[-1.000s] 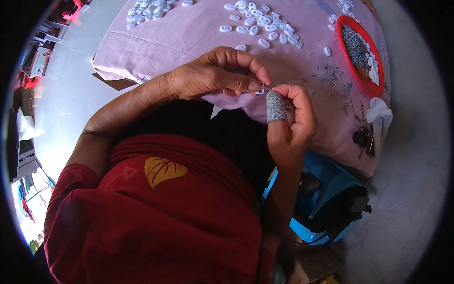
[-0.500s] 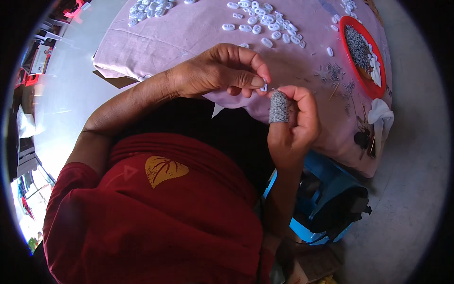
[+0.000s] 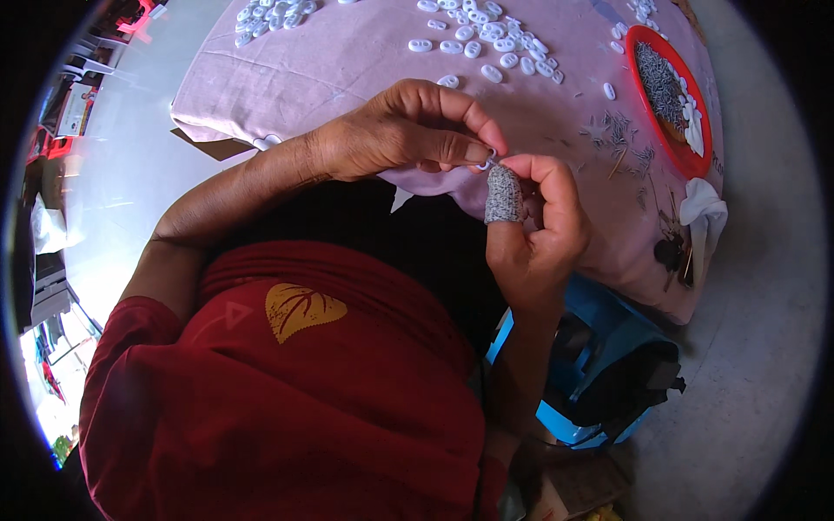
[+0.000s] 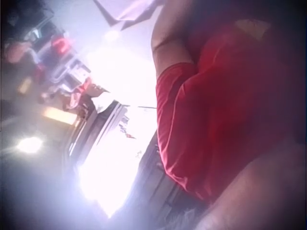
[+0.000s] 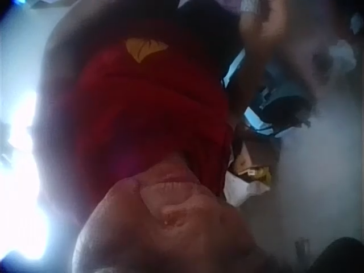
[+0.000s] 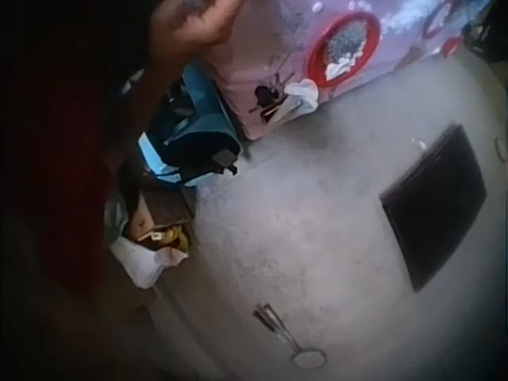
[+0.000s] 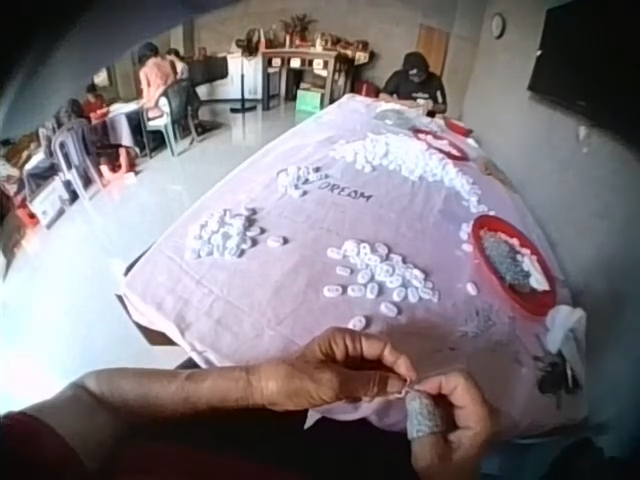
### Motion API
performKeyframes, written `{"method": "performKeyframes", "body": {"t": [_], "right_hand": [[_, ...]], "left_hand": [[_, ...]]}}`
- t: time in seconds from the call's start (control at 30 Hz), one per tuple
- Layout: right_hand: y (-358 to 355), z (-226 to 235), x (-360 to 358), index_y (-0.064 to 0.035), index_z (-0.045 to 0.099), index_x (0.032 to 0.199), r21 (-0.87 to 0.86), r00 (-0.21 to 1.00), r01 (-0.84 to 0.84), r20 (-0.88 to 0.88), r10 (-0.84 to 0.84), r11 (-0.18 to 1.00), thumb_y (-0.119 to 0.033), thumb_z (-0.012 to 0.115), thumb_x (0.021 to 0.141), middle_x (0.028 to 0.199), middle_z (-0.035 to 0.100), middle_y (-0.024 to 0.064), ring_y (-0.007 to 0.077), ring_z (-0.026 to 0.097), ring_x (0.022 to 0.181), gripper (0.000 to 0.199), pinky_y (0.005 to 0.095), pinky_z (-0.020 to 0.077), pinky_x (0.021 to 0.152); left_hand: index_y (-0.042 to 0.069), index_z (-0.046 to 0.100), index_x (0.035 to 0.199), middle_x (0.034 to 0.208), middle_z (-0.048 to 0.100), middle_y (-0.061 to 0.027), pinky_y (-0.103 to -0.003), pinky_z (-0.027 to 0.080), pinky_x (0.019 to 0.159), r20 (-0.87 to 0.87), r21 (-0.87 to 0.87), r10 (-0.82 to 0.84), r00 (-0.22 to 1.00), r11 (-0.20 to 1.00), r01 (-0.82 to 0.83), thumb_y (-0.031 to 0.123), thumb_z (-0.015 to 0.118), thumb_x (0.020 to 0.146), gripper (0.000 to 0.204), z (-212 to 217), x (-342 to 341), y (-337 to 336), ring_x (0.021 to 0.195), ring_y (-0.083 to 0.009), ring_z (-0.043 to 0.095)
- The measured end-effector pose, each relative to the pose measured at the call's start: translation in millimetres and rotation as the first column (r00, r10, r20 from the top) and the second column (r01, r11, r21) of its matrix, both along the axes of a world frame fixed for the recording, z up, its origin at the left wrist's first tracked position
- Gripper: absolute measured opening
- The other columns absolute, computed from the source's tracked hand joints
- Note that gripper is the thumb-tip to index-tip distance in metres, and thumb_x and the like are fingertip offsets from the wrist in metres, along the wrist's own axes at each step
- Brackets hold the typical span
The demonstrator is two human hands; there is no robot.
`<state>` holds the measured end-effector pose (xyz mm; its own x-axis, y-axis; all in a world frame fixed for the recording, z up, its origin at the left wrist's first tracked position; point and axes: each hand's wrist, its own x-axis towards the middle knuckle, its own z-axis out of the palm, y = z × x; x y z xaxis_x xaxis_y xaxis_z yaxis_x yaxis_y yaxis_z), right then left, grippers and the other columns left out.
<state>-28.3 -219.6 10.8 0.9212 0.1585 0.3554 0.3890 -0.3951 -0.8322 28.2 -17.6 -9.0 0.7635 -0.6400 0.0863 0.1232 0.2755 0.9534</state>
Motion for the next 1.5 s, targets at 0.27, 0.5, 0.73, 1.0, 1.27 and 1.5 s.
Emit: {"method": "performKeyframes", "body": {"t": [0.27,0.5,0.73,1.0,1.27,1.5], "right_hand": [[-1.5,1.2,-0.7,0.0025,0.058,0.101,-0.027,0.999,0.032,-0.040,-0.033,0.999,0.004,0.055,0.088,0.090,0.058,0.0023,0.0078,0.054,0.080,0.013,0.0201,0.0447,0.072],[2.8,-4.9,3.7,-0.0008,0.061,0.092,-0.003,0.995,0.051,0.083,-0.051,0.999,0.001,0.063,0.082,0.074,0.057,0.0018,0.0069,0.047,0.062,0.011,0.0218,0.0385,0.053],[9.2,-5.3,4.0,0.0001,0.062,0.090,-0.012,0.996,0.045,0.077,-0.044,0.999,0.002,0.064,0.082,0.070,0.058,0.0035,0.0079,0.050,0.060,0.009,0.0236,0.0413,0.053],[11.4,-4.3,4.2,0.0005,0.063,0.091,-0.016,0.999,0.040,0.027,-0.039,0.999,0.003,0.064,0.082,0.071,0.059,0.0043,0.0078,0.052,0.062,0.009,0.0246,0.0438,0.055],[8.6,-2.3,5.9,0.0023,0.063,0.096,0.061,0.998,0.036,-0.057,-0.032,0.997,0.004,0.060,0.084,0.082,0.064,0.0060,0.0105,0.059,0.077,0.012,0.0254,0.0494,0.069],[-1.1,2.2,8.4,0.0030,0.064,0.103,0.019,0.999,0.009,0.043,-0.010,1.000,0.004,0.059,0.085,0.090,0.066,0.0082,0.0135,0.061,0.083,0.019,0.0257,0.0497,0.074]], "left_hand": [[0.005,0.069,0.110,0.092,0.068,0.0015,-0.018,0.043,0.066,-0.011,-0.003,-0.002,1.000,1.000,0.002,0.010,0.067,0.092,0.019,-0.3,0.5,0.7,0.079,-0.0027,0.058],[0.003,0.068,0.110,0.095,0.069,-0.0005,-0.018,0.046,0.068,0.026,0.032,0.004,1.000,0.999,-0.005,0.008,0.066,0.091,0.019,-1.1,1.2,0.7,0.082,-0.0037,0.060],[0.003,0.072,0.103,0.086,0.070,0.0001,-0.019,0.049,0.069,0.050,-0.020,0.062,0.997,0.998,-0.061,0.007,0.069,0.089,0.015,-8.0,-0.1,-2.3,0.078,-0.0032,0.060],[0.001,0.072,0.103,0.086,0.070,-0.0004,-0.020,0.051,0.074,0.102,-0.020,0.117,0.988,0.993,-0.115,0.004,0.069,0.088,0.015,-12.1,-2.0,-4.4,0.080,-0.0037,0.061],[0.000,0.069,0.106,0.095,0.070,-0.0053,-0.021,0.051,0.078,-0.008,-0.054,0.084,0.996,0.995,-0.085,0.004,0.065,0.091,0.016,-7.9,1.4,-2.7,0.090,-0.0093,0.065],[0.002,0.070,0.106,0.091,0.070,-0.0029,-0.019,0.047,0.068,-0.040,-0.078,0.064,0.997,0.995,-0.067,0.007,0.067,0.091,0.016,-7.8,4.2,1.8,0.082,-0.0059,0.062]]}}
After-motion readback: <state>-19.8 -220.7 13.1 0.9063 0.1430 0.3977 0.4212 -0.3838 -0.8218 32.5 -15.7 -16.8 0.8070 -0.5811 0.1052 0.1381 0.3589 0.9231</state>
